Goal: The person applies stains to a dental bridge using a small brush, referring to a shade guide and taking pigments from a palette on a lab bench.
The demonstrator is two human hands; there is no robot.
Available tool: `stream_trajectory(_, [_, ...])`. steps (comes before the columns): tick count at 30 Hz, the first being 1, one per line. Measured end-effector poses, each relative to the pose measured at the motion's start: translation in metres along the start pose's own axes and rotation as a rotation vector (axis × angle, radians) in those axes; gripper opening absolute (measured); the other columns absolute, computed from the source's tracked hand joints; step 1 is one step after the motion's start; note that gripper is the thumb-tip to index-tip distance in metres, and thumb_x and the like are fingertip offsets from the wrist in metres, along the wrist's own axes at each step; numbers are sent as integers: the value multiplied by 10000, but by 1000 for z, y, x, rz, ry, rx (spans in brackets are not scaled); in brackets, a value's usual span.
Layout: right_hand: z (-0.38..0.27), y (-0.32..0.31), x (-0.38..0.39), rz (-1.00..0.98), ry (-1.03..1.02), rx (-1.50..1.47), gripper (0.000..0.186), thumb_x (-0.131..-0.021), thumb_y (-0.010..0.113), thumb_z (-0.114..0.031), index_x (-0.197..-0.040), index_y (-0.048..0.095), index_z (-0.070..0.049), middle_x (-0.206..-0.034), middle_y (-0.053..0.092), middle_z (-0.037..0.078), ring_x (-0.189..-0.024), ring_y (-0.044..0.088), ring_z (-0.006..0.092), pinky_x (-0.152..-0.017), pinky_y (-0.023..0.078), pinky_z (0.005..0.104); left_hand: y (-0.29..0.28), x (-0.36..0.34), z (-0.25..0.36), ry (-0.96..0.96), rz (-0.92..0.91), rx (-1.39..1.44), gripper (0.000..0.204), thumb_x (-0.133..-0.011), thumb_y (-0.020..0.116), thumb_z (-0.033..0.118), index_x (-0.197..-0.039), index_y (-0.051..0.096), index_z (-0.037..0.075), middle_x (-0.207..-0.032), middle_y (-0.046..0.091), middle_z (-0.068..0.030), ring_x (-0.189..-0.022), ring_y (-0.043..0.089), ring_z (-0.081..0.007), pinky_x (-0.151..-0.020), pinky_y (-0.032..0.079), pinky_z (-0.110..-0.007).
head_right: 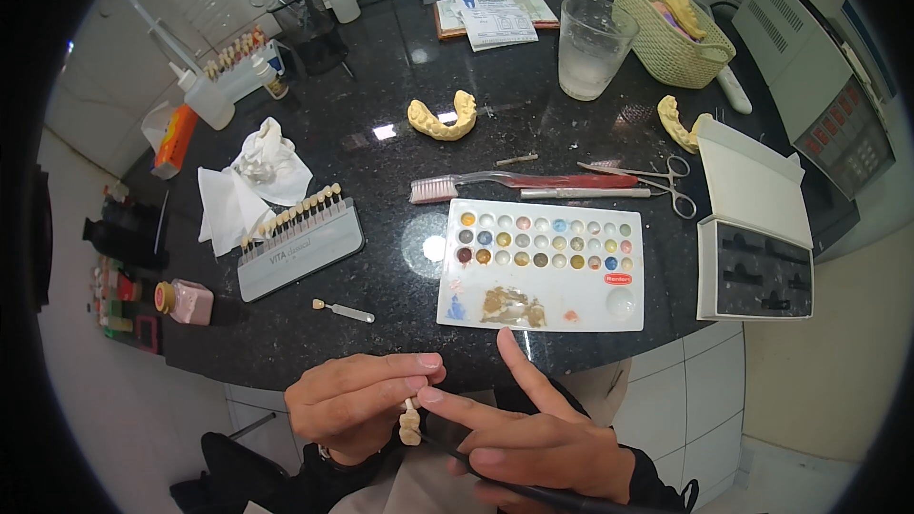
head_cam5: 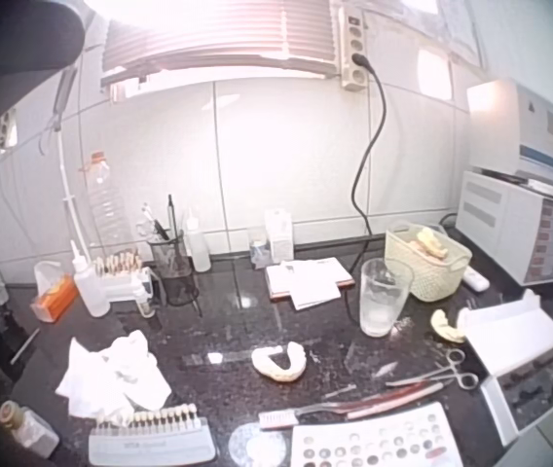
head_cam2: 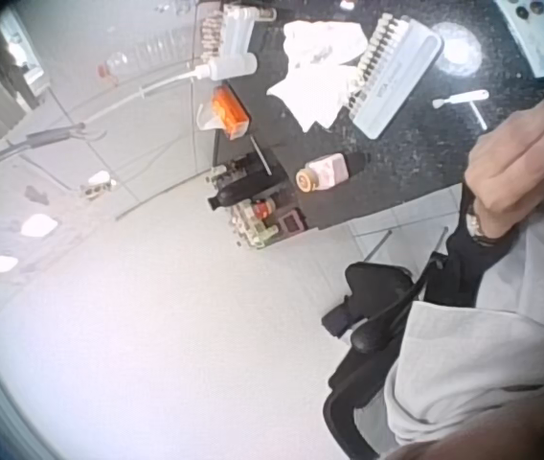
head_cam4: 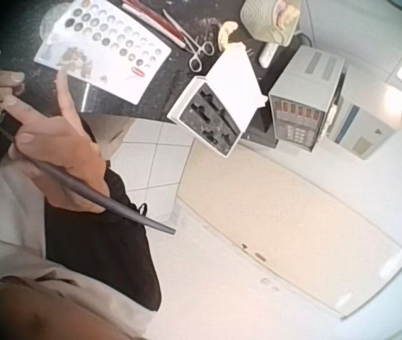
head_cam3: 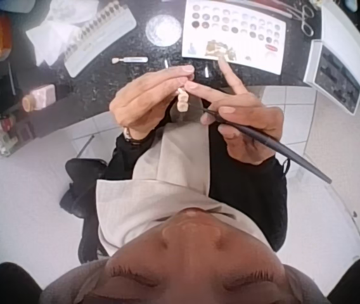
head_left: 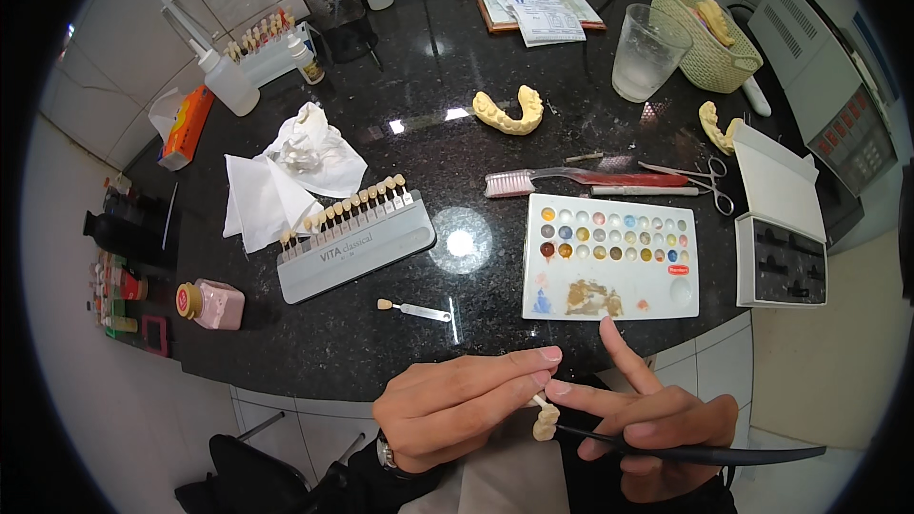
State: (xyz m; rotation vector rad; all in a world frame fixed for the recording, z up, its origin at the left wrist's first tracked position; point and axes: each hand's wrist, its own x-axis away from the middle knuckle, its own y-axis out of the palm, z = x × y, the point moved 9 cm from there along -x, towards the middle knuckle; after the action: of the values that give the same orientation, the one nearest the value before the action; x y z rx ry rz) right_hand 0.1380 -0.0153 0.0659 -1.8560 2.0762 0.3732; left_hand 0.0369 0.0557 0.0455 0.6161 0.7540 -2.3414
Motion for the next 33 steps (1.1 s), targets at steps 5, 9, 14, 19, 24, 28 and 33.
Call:
stream_trajectory(5, [0, 1, 1, 1, -2, 14, 206, -856, 443, -94, -1056, 400, -63, -679, 609, 106, -872, 550, 421, -903, 33, 670, -1, -2, 0, -12, -20, -2, 357, -653, 568, -64, -1010, 543, -53, -1062, 530, -211, -883, 589, -296, -703, 521, -323])
stream_trajectory(9, [-2, 1, 3, 39, -25, 12, 201, -864, 427, -98, -1062, 406, -68, -708, 609, 117, -872, 549, 425, -903, 44, 673, 0, -4, 2, -8, -27, -1, 361, -650, 569, -68, -1010, 542, -54, -1065, 529, -210, -889, 587, -297, -707, 520, -323])
stream_trajectory(14, [-1, 3, -2, -67, 8, -10, 219, -860, 426, -71, -1077, 398, -69, -745, 608, 127, -897, 533, 437, -906, 18, 668, -1, 0, 0, -2, -10, -2, 370, -647, 567, -69, -1016, 539, -55, -1070, 527, -208, -892, 586, -296, -713, 518, -321])
stream_trajectory(19, [-1, 1, 3, -38, -23, -14, 209, -855, 432, -49, -1061, 401, -59, -793, 596, 122, -921, 521, 439, -910, 40, 670, 1, 0, -1, 12, -13, 11, 381, -644, 563, -74, -1024, 536, -56, -1074, 524, -210, -892, 585, -296, -715, 517, -320])
stream_trajectory(24, [-7, 2, 0, 12, -40, -9, 258, -849, 427, -23, -1098, 378, -69, -855, 578, 107, -924, 522, 435, -913, 25, 667, 0, 0, 0, 11, 1, -6, 376, -646, 559, -78, -1022, 537, -58, -1072, 524, -213, -886, 588, -293, -709, 516, -317])
stream_trajectory(28, [-5, 2, 1, -44, -54, -11, 299, -846, 424, -18, -1132, 359, -76, -871, 573, 100, -929, 520, 435, -914, -6, 661, -1, 2, -1, 19, 5, -12, 375, -648, 556, -83, -1021, 537, -56, -1070, 526, -210, -876, 592, -288, -690, 518, -310])
stream_trajectory(33, [-2, 4, 2, -138, 42, 6, 297, -847, 434, -41, -1132, 356, -74, -867, 571, 105, -927, 522, 434, -914, -2, 662, -4, -6, 4, 12, 143, -76, 188, -651, 609, -72, -836, 584, -49, -833, 611, -210, -711, 633, -262, -590, 533, -283])
